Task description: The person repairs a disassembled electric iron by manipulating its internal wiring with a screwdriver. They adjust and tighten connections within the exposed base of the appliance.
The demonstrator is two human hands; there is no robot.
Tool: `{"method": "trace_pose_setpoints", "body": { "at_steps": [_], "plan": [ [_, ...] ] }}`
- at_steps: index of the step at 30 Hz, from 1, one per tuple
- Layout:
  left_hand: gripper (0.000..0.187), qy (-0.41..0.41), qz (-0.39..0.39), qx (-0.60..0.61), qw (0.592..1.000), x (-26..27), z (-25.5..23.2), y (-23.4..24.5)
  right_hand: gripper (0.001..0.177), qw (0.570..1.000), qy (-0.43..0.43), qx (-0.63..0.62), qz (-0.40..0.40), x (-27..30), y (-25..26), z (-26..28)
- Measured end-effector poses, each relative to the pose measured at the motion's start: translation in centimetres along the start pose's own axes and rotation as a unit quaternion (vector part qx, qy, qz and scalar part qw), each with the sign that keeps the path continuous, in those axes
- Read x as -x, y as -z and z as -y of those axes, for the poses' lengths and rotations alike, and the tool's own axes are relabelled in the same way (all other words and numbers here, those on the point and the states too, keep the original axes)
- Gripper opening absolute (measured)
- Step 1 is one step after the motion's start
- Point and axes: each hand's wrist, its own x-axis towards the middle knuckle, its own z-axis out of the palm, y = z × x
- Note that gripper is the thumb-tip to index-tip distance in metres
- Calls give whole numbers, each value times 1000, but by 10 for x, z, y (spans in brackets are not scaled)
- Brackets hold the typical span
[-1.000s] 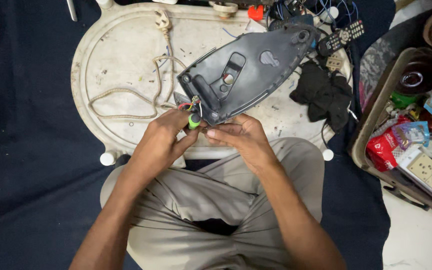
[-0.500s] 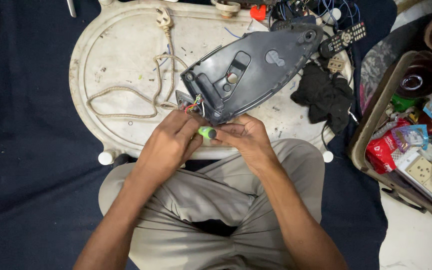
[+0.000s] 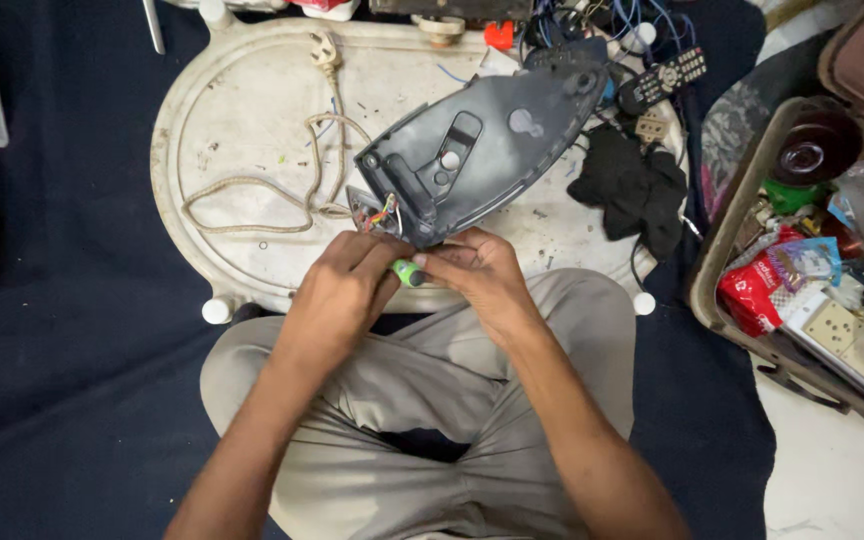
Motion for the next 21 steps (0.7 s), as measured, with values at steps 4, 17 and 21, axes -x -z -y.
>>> {"method": "trace_pose_setpoints", "body": {
  "at_steps": [4, 17, 21],
  "plan": [
    [32, 21, -18, 24, 999, 11, -7, -7, 26, 998, -23, -50, 13, 8, 6, -2],
    [22, 234, -29, 341, 910, 21, 11, -31, 20, 998, -30, -48, -8, 8, 6, -4],
    [23, 286, -25, 393, 874, 24, 25, -40, 22, 998, -42, -36, -19, 2, 4, -2]
  ]
}}
